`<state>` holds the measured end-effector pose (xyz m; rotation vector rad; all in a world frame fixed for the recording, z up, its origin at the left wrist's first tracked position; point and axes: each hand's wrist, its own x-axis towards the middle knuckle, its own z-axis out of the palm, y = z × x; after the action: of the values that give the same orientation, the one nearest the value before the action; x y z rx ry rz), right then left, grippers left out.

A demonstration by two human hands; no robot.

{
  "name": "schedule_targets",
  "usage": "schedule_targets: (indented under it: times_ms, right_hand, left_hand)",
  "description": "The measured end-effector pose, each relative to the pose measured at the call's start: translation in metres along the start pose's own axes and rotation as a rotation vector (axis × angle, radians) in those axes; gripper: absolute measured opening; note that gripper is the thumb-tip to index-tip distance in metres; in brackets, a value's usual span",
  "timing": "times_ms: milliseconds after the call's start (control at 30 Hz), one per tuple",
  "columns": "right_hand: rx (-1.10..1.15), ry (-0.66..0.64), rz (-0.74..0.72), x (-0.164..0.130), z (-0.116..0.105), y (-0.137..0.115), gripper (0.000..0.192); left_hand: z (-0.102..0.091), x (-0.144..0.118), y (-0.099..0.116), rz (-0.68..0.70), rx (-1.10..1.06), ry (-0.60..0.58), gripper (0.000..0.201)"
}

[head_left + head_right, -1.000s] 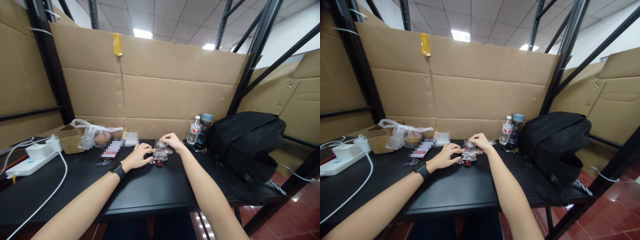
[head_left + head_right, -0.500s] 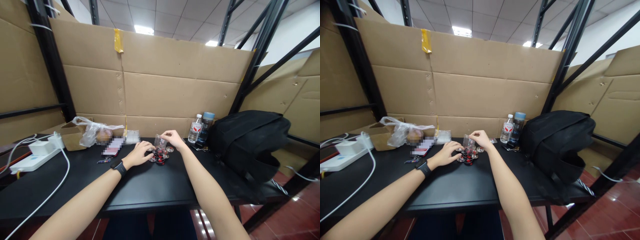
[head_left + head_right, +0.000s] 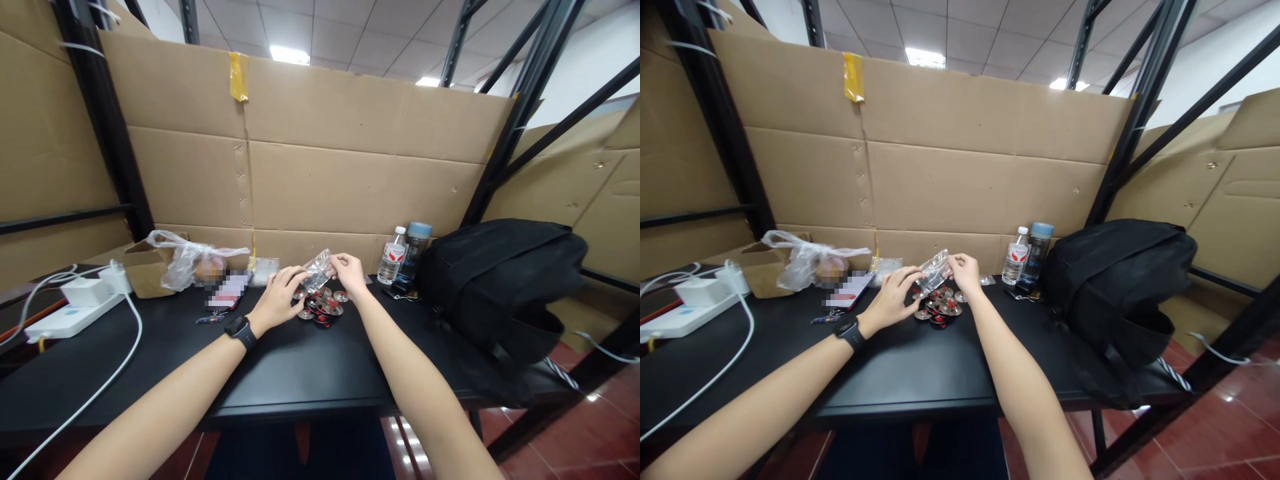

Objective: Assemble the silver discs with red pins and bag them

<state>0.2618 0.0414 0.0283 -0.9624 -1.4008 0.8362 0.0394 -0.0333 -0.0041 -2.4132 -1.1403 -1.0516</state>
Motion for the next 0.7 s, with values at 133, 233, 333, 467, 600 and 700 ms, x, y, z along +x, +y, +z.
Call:
schedule_targets:
  times_ms: [133, 233, 333, 467, 600, 700]
  right_hand:
    - [0.120, -0.135, 0.108, -0.010, 0.014, -0.003, 0.041]
    - [0.137, -0.232, 0.132, -0.016, 0.017, -0.006, 0.043]
    - [0.043, -0.261, 0.091, -0.015, 0.014, -0.003, 0.044]
    - [-0.185, -0.270, -0.020, -0.005, 0.002, 0.009, 0.039]
    - [-0.272, -0.278, -0.082, -0.002, -0.003, 0.013, 0.031]
    - [-0.264, -0.284, -0.098, -0.004, -0.001, 0.010, 0.029]
  left_hand:
    - [-0.002, 0.000, -0.001, 0.064, 0.101, 0.003, 0.047]
    - [-0.001, -0.001, -0.007, 0.093, 0.091, -0.030, 0.042]
    - [0.000, -0.002, -0.012, 0.120, 0.082, -0.064, 0.039]
    - [0.002, -0.001, -0.014, 0.174, 0.087, -0.122, 0.037]
    - [0.003, 0.001, -0.014, 0.224, 0.103, -0.164, 0.039]
    - [0.004, 0.002, -0.012, 0.249, 0.081, -0.188, 0.039]
